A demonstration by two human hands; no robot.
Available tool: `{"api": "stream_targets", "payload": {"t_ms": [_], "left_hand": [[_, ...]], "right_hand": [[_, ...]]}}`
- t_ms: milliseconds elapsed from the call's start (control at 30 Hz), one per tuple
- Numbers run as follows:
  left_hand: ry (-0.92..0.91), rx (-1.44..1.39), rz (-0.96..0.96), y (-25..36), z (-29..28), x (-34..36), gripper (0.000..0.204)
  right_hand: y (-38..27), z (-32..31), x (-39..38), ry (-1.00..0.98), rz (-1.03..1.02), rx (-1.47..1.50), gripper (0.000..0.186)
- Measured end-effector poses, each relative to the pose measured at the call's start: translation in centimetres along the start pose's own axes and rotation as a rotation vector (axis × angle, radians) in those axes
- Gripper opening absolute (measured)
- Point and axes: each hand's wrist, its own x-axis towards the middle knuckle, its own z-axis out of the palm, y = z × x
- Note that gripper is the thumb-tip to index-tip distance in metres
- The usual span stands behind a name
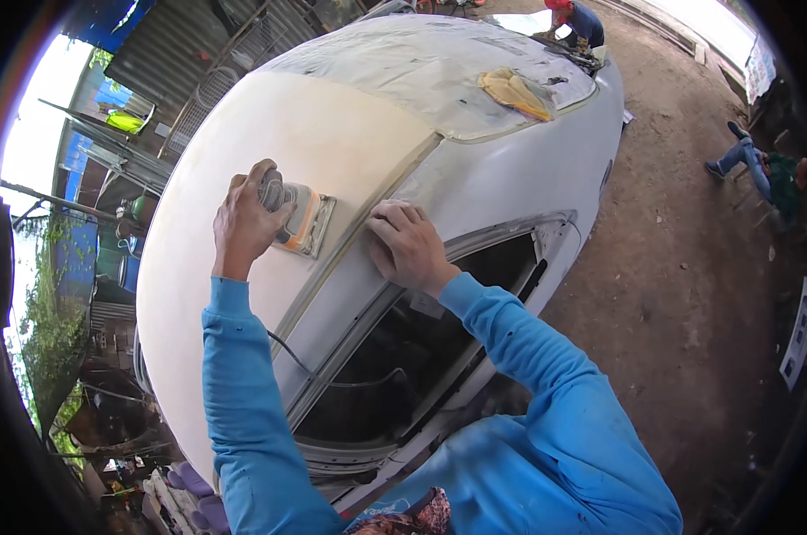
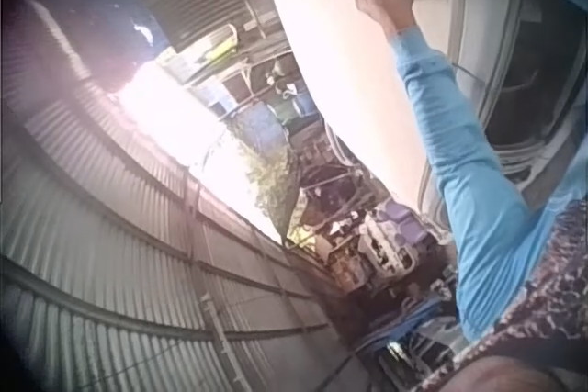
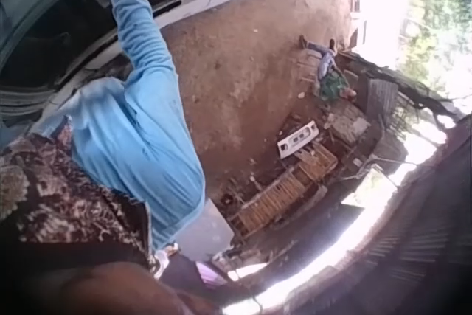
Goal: Sanding the surface of a car's roof using a power sander.
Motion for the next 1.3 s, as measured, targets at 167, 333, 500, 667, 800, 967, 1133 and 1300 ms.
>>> {"api": "stream_targets", "payload": {"t_ms": [167,333,500,667,800,967,1133,1300], "left_hand": [[-0.005,0.02,0.0,3.0,0.7,3.0,0.066],[0.01,0.033,0.021,4.8,1.7,5.5,0.069],[0.046,0.037,-0.008,4.9,2.7,8.1,0.071],[0.047,0.081,-0.078,4.7,1.9,8.1,0.07],[-0.017,0.057,-0.028,6.1,1.3,4.9,0.069],[-0.015,0.052,-0.014,8.4,1.8,4.6,0.07],[-0.022,0.067,-0.031,8.0,2.7,9.8,0.071],[0.025,0.089,-0.092,3.8,2.8,10.5,0.071]], "right_hand": [[1.0,-0.3,0.0,-0.011,-0.028,0.092,0.028],[2.8,-1.3,-0.3,-0.052,-0.09,0.227,0.033],[5.5,-3.4,0.1,-0.008,-0.075,0.169,0.032],[8.3,-4.6,1.3,0.03,-0.035,0.124,0.029],[8.8,-4.1,1.8,0.047,-0.041,0.071,0.026],[8.7,-4.0,1.6,0.027,-0.032,0.029,0.024],[9.0,-4.3,1.6,0.02,-0.045,0.058,0.025],[9.3,-4.4,1.5,0.016,-0.052,0.076,0.026]]}}
